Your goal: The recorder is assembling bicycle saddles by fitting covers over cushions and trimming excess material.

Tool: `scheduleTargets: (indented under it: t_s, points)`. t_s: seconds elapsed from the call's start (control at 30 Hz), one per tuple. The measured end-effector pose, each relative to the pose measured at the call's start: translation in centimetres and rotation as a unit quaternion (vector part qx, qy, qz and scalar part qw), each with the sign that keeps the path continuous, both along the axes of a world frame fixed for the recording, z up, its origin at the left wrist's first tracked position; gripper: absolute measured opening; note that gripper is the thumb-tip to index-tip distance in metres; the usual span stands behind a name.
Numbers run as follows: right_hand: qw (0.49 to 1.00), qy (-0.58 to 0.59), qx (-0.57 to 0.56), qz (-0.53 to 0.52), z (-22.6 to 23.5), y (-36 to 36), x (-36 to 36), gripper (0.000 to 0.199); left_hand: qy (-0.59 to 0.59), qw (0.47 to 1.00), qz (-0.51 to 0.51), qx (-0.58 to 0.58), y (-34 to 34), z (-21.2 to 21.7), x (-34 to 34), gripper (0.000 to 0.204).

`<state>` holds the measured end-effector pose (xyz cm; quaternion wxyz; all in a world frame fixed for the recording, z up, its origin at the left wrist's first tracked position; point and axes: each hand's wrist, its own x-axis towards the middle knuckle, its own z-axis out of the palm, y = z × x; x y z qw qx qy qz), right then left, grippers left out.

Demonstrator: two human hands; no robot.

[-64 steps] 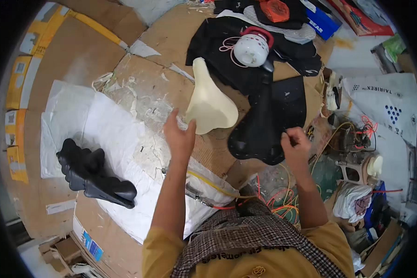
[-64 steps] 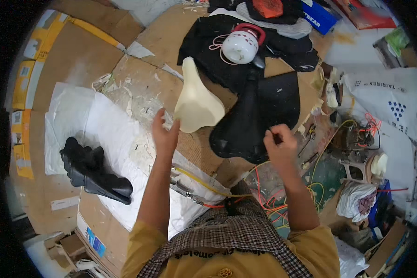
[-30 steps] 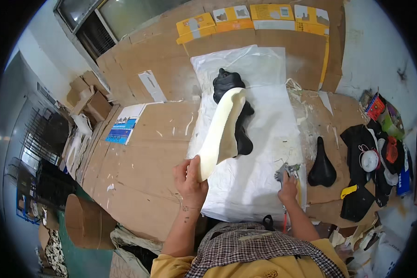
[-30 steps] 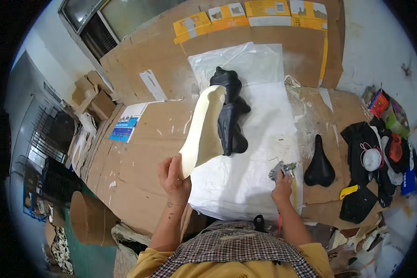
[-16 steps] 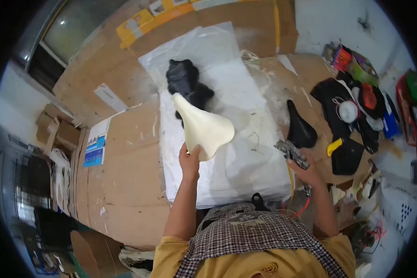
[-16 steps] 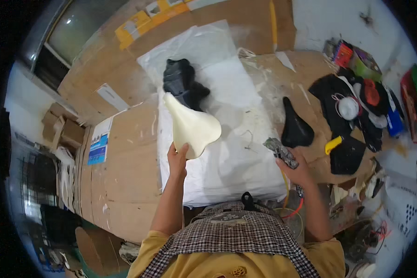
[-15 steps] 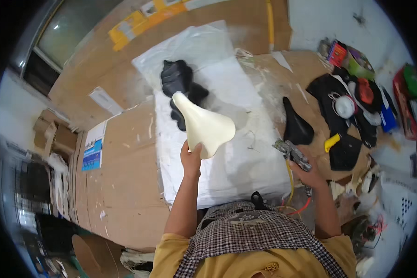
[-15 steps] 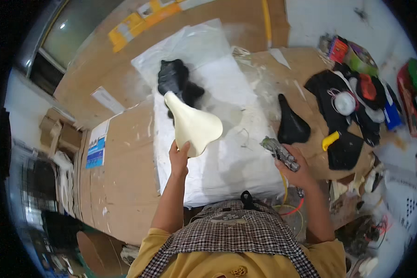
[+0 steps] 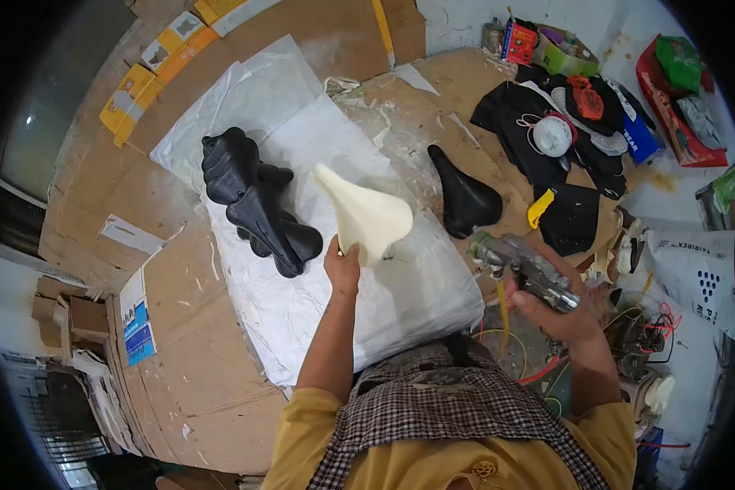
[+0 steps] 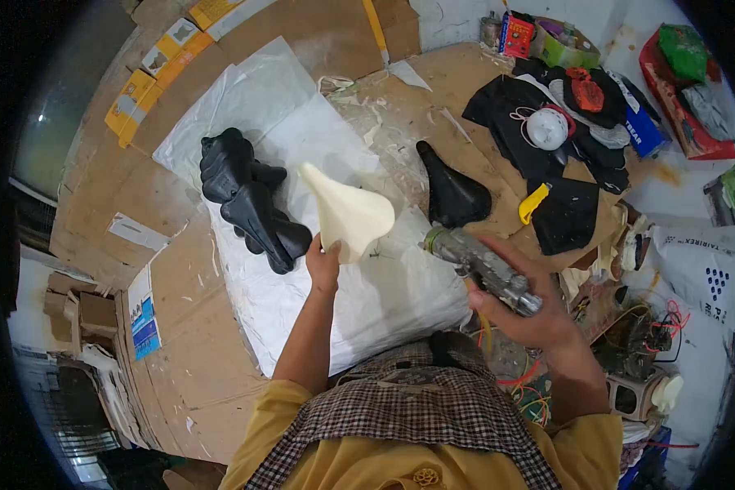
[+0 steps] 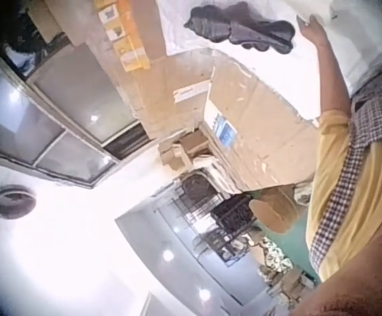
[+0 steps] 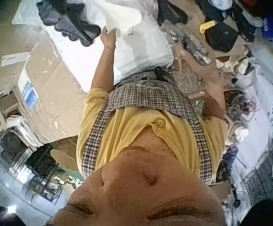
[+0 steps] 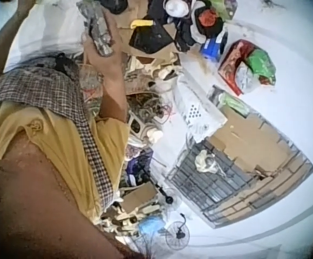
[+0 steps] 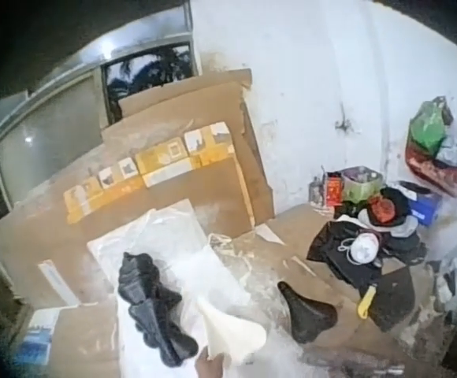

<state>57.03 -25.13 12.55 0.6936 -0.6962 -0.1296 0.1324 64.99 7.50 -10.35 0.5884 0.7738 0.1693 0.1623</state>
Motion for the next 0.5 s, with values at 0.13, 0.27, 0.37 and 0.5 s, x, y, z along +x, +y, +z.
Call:
scheduleTargets:
  t_s: [0.13, 0.27, 0.37, 0.5]
  points:
    - [1.000, -0.014, -0.015, -0.004, -0.2, -1.0, 0.0, 0.056, 0.044, 0.997, 0.016, -0.056, 0.0, -0.1, -0.9, 0.034]
    - [0.993, 0.005, -0.098, 0.067, -0.8, -2.3, 0.4, 0.055, 0.035, 0.996, 0.021, -0.082, 1.1, -0.8, -1.0, 0.034]
    - [0.989, 0.004, -0.123, 0.087, -1.3, -2.6, 1.3, 0.055, 0.031, 0.996, 0.031, -0.072, 1.7, -2.2, -1.2, 0.035]
    - [0.998, 0.039, -0.010, -0.050, -1.2, -2.0, 2.4, 0.061, 0.007, 0.990, 0.025, -0.137, 0.8, -3.5, -0.5, 0.036]
